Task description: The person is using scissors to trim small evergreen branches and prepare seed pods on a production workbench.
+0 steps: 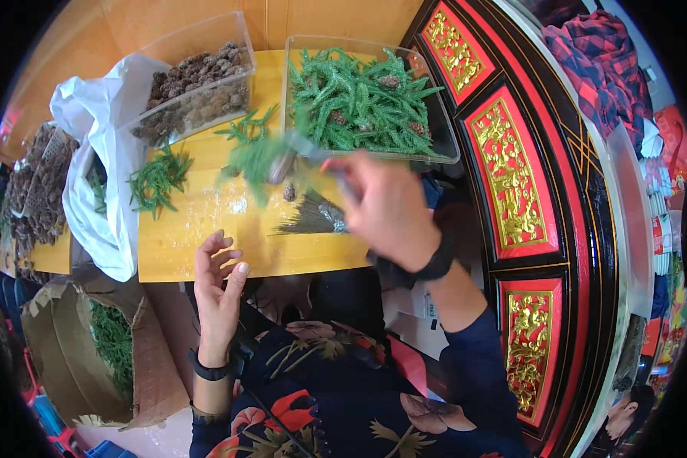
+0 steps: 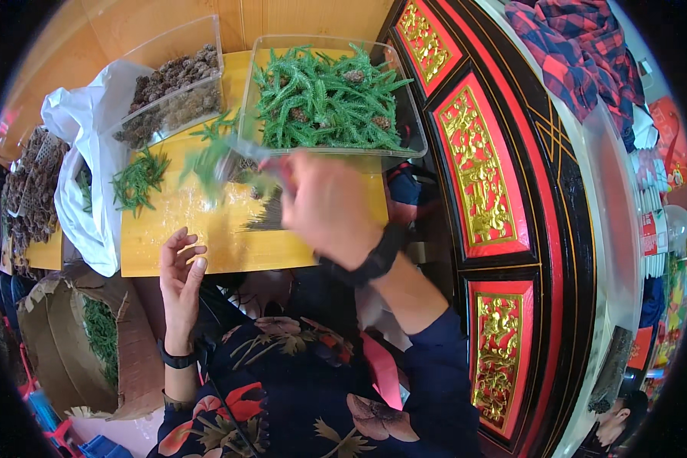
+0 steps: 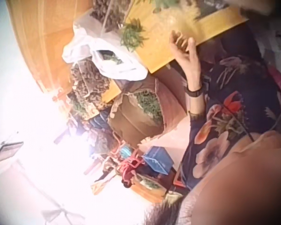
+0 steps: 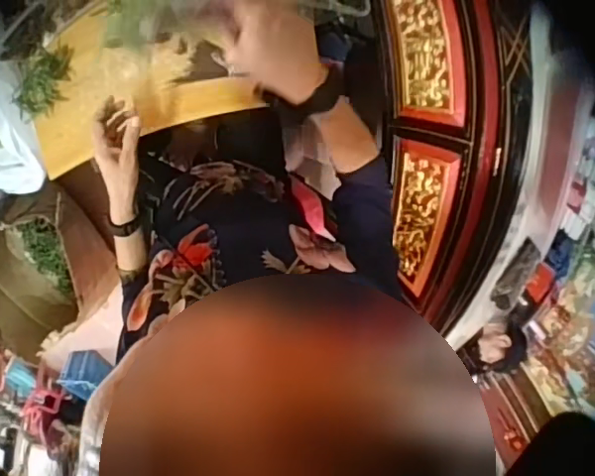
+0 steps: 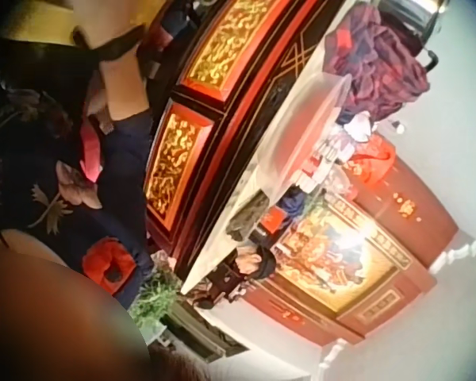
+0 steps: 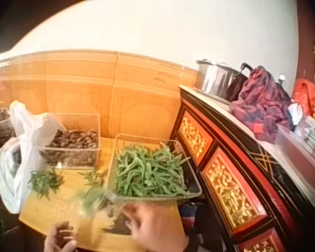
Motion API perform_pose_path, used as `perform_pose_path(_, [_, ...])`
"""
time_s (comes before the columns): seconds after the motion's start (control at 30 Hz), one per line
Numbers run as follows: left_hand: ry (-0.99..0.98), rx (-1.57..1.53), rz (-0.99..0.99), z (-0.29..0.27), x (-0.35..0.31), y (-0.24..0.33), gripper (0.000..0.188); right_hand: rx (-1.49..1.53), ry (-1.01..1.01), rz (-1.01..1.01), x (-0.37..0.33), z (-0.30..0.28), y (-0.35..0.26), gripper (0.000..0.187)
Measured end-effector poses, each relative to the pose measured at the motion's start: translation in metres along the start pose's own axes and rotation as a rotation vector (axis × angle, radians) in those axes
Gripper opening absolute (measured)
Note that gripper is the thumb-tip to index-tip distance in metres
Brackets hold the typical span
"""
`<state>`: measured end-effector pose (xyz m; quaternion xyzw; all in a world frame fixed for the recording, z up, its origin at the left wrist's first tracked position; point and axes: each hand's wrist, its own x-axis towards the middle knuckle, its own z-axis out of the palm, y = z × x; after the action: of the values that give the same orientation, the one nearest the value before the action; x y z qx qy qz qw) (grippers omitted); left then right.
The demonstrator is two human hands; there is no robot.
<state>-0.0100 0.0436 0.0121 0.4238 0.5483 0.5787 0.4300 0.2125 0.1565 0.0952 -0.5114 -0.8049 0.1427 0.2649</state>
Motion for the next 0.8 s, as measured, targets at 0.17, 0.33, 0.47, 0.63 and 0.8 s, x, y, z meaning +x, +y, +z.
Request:
perform_pose_path(0.17, [-0.099, 0.041, -0.107, -0.002, -0.005, -0.011, 0.042, -0.333, 0.207, 0.292, 0.078, -0.035, 0.043, 0.033])
perform_pose_path(0.33, [-0.125, 0.257, -0.036, 0.004, 0.001, -0.019, 0.033, -0.198, 0.448, 0.103, 0.051, -0.033, 0.068, 0.038])
perform_pose_path(0.47, [-0.298, 0.634, 0.039, 0.022, 0.020, -0.013, 0.026, 0.047, 0.359, 0.116, -0.012, -0.014, 0.056, 0.035])
perform_pose_path(0.63, [-0.336, 0.864, 0.488, 0.077, 0.056, -0.049, 0.018, 0.036, 0.079, 0.352, -0.074, 0.027, 0.086, 0.037])
perform_pose_path(0.8, [-0.373, 1.179, 0.673, 0.092, 0.074, -0.057, 0.007, -0.267, 0.100, 0.346, -0.097, 0.061, 0.117, 0.044])
